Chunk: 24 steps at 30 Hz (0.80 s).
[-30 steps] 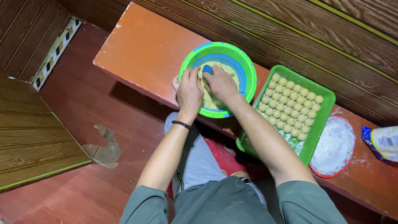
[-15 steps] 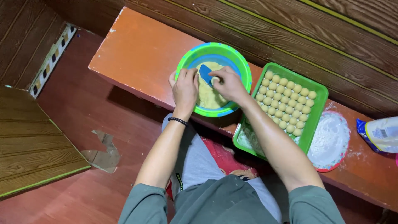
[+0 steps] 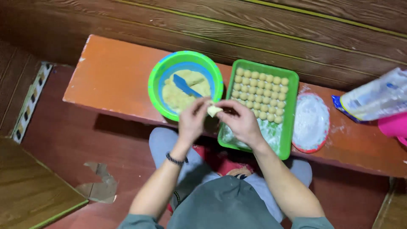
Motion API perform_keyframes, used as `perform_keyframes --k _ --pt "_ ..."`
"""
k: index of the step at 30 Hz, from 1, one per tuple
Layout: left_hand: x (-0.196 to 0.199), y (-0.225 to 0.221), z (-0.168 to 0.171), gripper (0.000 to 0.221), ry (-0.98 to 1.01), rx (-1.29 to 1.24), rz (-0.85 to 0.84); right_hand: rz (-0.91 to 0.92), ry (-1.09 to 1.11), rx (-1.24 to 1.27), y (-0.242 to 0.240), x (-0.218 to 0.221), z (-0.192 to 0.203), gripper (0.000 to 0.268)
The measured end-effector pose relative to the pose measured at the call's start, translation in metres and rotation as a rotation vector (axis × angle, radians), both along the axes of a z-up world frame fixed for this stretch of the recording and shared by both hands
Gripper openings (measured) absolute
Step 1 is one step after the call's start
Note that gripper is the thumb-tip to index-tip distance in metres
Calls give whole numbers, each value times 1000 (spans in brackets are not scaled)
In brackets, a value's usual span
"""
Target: Rolling small pieces of dough into uniform balls and arranging them in a tray.
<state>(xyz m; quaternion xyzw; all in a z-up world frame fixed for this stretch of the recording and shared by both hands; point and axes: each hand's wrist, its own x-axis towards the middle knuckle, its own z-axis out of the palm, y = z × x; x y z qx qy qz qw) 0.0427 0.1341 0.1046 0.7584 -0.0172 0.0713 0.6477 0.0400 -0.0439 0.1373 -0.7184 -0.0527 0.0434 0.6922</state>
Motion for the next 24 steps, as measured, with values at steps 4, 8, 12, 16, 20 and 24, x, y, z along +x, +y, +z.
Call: perform_keyframes --k 4,8,12,16,20,24 --pt "-30 -53 22 26 128 -164 -134 -149 -281 -300 -36 -31 18 29" --pt "-39 -85 21 26 300 -352 -221 -272 -386 -424 -62 -55 14 31" --pt "-47 -117 9 41 380 -459 -314 -328 -270 -306 -90 -77 2 43" --pt "-45 -131 2 35 382 -436 -366 -269 -63 -100 -114 -89 -7 38" --pt "-42 -138 1 30 339 -326 -392 -364 -133 -484 -121 -95 -1 34" --pt "-37 -142 16 32 404 -392 -472 -375 10 -181 -147 -85 -24 25"
